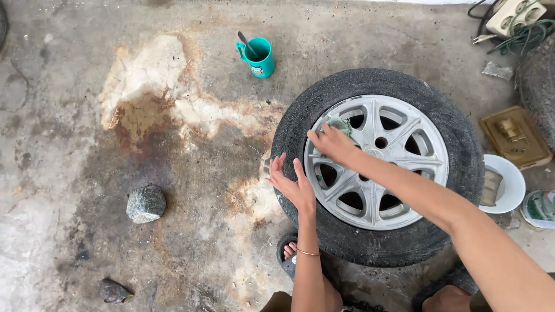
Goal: The person cleans a car wheel rim using a cloth and a sponge. They wipe the rim surface, dip the sponge in a bowl of water, and scrub the rim with the wet sponge.
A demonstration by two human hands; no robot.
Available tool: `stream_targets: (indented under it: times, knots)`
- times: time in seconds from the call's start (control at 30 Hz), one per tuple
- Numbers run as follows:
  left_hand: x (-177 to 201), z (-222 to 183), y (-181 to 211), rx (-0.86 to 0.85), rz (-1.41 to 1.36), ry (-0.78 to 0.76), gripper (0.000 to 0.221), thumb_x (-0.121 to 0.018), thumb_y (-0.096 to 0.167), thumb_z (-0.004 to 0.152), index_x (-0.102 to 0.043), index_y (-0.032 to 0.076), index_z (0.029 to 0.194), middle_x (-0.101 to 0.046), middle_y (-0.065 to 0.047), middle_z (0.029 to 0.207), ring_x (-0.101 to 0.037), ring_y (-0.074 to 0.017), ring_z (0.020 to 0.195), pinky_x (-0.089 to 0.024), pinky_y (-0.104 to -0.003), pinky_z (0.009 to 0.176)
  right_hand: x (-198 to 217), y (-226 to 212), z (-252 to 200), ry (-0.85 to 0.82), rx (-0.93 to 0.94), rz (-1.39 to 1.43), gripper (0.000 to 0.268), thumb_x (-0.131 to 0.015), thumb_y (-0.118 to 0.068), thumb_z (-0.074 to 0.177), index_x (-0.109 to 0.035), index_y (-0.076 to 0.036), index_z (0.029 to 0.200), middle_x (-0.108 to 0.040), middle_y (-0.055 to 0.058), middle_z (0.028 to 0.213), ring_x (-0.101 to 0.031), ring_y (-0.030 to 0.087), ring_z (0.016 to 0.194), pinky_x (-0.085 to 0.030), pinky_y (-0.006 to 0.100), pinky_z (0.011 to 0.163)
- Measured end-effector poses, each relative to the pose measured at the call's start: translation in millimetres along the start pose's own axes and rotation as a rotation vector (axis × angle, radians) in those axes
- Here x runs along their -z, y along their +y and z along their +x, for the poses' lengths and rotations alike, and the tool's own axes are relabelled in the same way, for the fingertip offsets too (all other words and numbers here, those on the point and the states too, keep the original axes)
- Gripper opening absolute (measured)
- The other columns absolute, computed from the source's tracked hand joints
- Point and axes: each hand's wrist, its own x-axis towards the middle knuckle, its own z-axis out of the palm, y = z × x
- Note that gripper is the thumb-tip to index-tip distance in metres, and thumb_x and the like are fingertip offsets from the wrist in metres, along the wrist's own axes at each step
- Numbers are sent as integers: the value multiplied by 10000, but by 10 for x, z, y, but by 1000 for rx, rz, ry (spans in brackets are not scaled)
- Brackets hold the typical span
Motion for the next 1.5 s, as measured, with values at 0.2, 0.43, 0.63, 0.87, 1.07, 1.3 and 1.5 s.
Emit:
stream_targets:
  times: [0.2, 0.43, 0.63, 0.87, 1.07, 1.3, 1.5]
  knots:
    - [-23, -17, -74, -1, 10, -16, 431, -637, 247, 1008, -459, 78, 1363, -679, -41, 1300, -405, -330, 1426, 3, -653, 1212, -76, 25, 180, 3, -31, -16, 387, -692, 56, 732, -443, -126, 965, -454, 51, 579, -617, 254, 777, -522, 209, 625]
    - [-153, -48, -11, -56, 11, 6, 436, -643, 253, 1007, -468, 60, 1356, -695, -58, 1265, -456, -339, 1373, -17, -671, 1193, -114, 136, 19, -145, -340, 412, 483, -667, 93, 703, -387, -110, 1040, -509, 95, 736, -608, 325, 782, -578, 407, 573]
    - [-134, -36, 12, -62, 37, -14, 462, -658, 252, 994, -467, 54, 1366, -703, -67, 1260, -461, -337, 1370, -18, -679, 1187, 96, 424, 86, 148, -413, 232, 366, -615, 108, 774, -460, -114, 1020, -502, 50, 751, -586, 256, 804, -549, 292, 588]
    - [-158, -92, 48, -49, 91, -78, 446, -628, 246, 1008, -449, 34, 1356, -691, -71, 1269, -454, -347, 1366, -48, -700, 1174, -365, 898, -356, -109, -661, 368, 430, -654, 104, 701, -415, -176, 923, -556, 27, 693, -606, 286, 761, -558, 418, 605]
    - [-174, -23, -57, -18, 66, -19, 449, -643, 250, 1003, -461, 48, 1360, -695, -70, 1259, -458, -330, 1368, -20, -668, 1196, -199, 602, -229, -111, -646, 449, 596, -767, 115, 647, -437, -118, 1085, -606, 139, 882, -652, 371, 873, -571, 495, 708]
    - [-82, 168, -116, 33, 26, 35, 448, -647, 254, 1016, -456, 70, 1377, -708, -70, 1244, -499, -301, 1335, -85, -604, 1219, 114, 1025, -156, 161, -709, 112, 623, -713, 221, 618, -447, -95, 1085, -457, 94, 928, -545, 278, 823, -518, 364, 554]
    - [-38, 217, 84, 10, -60, 6, 432, -626, 229, 1034, -428, 81, 1388, -677, -80, 1279, -490, -286, 1334, -165, -550, 1218, 112, 852, -596, -105, -467, 284, 573, -743, 98, 561, -553, -105, 1061, -447, 70, 1000, -441, 268, 974, -470, 362, 741]
